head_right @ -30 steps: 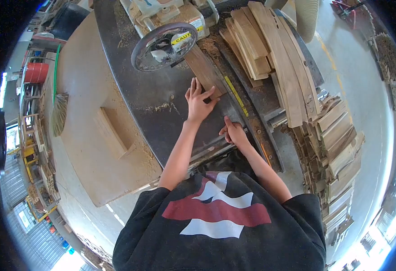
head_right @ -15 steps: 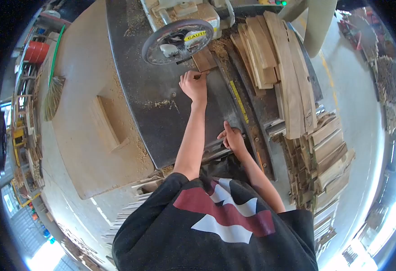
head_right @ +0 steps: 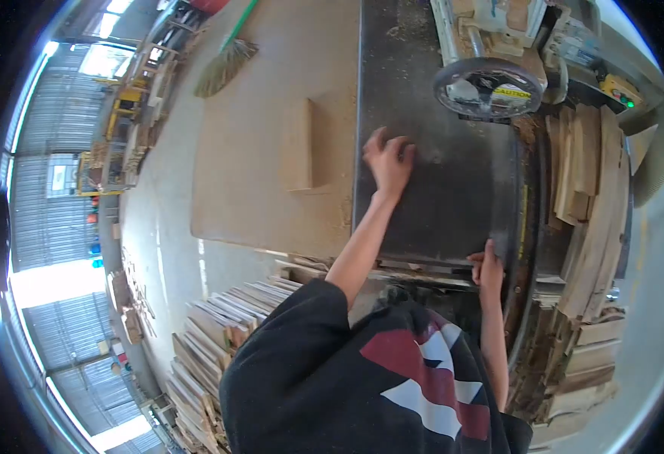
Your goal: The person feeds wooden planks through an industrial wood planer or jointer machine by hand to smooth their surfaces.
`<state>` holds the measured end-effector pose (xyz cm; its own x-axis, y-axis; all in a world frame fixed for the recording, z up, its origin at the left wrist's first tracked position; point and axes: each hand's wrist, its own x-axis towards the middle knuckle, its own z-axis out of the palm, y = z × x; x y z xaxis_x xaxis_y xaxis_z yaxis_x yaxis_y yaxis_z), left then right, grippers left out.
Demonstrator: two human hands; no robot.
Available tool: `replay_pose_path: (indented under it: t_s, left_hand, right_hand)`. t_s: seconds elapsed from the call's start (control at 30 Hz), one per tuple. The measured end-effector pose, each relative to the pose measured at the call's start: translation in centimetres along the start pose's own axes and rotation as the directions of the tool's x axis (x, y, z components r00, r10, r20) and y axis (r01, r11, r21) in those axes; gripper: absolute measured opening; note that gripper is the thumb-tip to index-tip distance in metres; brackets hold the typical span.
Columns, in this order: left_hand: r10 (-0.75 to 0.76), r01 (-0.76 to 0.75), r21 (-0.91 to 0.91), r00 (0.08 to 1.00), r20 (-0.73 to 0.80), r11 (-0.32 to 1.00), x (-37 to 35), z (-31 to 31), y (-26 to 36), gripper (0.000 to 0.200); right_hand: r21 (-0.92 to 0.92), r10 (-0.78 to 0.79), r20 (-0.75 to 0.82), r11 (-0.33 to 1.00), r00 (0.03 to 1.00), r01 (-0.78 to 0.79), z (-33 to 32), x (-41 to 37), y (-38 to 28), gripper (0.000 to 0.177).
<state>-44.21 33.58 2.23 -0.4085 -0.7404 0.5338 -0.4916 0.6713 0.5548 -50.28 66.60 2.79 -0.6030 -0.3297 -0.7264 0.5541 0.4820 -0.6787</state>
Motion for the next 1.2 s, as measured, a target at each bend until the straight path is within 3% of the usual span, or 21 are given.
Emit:
replay_pose_path:
  t_s: [0.07,0.1,0.13,0.2,0.23,0.3,0.33,0.4,0.43,0.47,0.5,0.53,0.57,0.63,0.73,0.87,1.2]
  left_hand:
    - [-0.179,0.182,0.362,0.983,-0.044,0.914,0.4,-4.7,-5.2,0.045]
    - [-0.278,0.291,0.444,0.956,-0.097,0.847,0.5,-6.6,-8.1,0.061]
    - [-0.351,0.399,0.486,0.917,-0.191,0.777,0.7,-9.0,-9.8,0.076]
    - [-0.606,0.612,0.441,0.776,-0.174,0.657,1.1,-12.2,-13.4,0.078]
    - [-0.613,0.618,0.435,0.771,-0.173,0.655,0.8,-13.0,-14.8,0.078]
    - [-0.488,0.447,0.479,0.872,-0.045,0.755,0.0,-14.7,-17.2,0.068]
    - [-0.492,0.453,0.472,0.869,-0.047,0.756,-0.3,-15.5,-17.9,0.068]
    - [-0.539,0.529,0.178,0.842,0.013,0.83,-0.2,-16.1,-19.3,0.057]
    - [-0.521,0.52,0.106,0.853,-0.017,0.848,-0.3,-15.6,-19.7,0.053]
    - [-0.502,0.504,0.036,0.863,-0.047,0.863,-0.4,-15.1,-20.1,0.049]
    - [-0.447,0.44,-0.084,0.891,-0.08,0.894,-1.6,-13.1,-24.2,0.048]
    - [-0.359,0.369,0.213,0.929,-0.088,0.904,-0.7,-14.6,-20.4,0.052]
    - [-0.452,0.453,0.249,0.89,-0.063,0.856,-0.8,-14.6,-18.9,0.056]
    - [-0.418,0.402,0.328,0.908,-0.024,0.855,-1.7,-14.9,-17.9,0.063]
    - [-0.456,0.461,0.246,0.886,-0.079,0.853,-2.3,-15.0,-15.8,0.065]
    - [-0.416,0.431,0.273,0.902,-0.114,0.86,-3.1,-14.6,-15.2,0.066]
    - [-0.4,0.416,0.325,0.909,-0.116,0.85,-3.3,-14.4,-15.5,0.065]
  right_hand:
    - [0.014,-0.002,0.006,1.0,1.0,0.001,0.3,0.1,-0.1,0.073]
    - [0.003,0.004,-0.002,1.0,1.0,-0.004,0.0,0.0,-0.1,0.072]
    - [0.002,0.001,-0.007,1.0,1.0,-0.001,0.0,-0.1,0.0,0.072]
    - [0.024,-0.06,-0.012,0.998,0.998,0.061,0.2,0.1,0.4,0.072]
    - [0.016,-0.058,-0.006,0.998,0.998,0.058,0.1,0.0,0.3,0.07]
    - [0.015,-0.061,0.004,0.998,0.998,0.061,0.0,0.2,0.6,0.071]
    - [0.024,-0.061,0.012,0.998,0.998,0.061,-0.1,0.2,0.6,0.071]
    - [0.001,-0.08,0.042,0.997,0.996,0.081,0.2,-1.1,0.2,0.073]
    - [0.0,-0.12,0.04,0.993,0.992,0.12,0.2,-2.0,-0.7,0.074]
    - [-0.033,-0.062,0.001,0.998,0.998,0.062,0.1,-0.9,0.0,0.075]
    - [-0.053,-0.101,0.001,0.994,0.995,0.101,0.0,-0.6,0.1,0.076]
    - [-0.027,-0.093,0.025,0.995,0.995,0.094,-0.3,0.1,0.9,0.076]
    - [0.039,-0.086,0.029,0.996,0.996,0.085,-0.1,-0.1,0.5,0.075]
    - [0.12,-0.135,0.024,0.984,0.991,0.132,0.1,0.0,0.9,0.074]
    - [0.099,-0.133,0.06,0.987,0.989,0.127,-0.2,0.0,1.0,0.073]
    - [0.066,-0.075,0.08,0.995,0.994,0.07,-0.4,-0.2,0.6,0.072]
    - [0.055,-0.111,0.053,0.993,0.992,0.108,-0.2,-0.4,0.8,0.072]
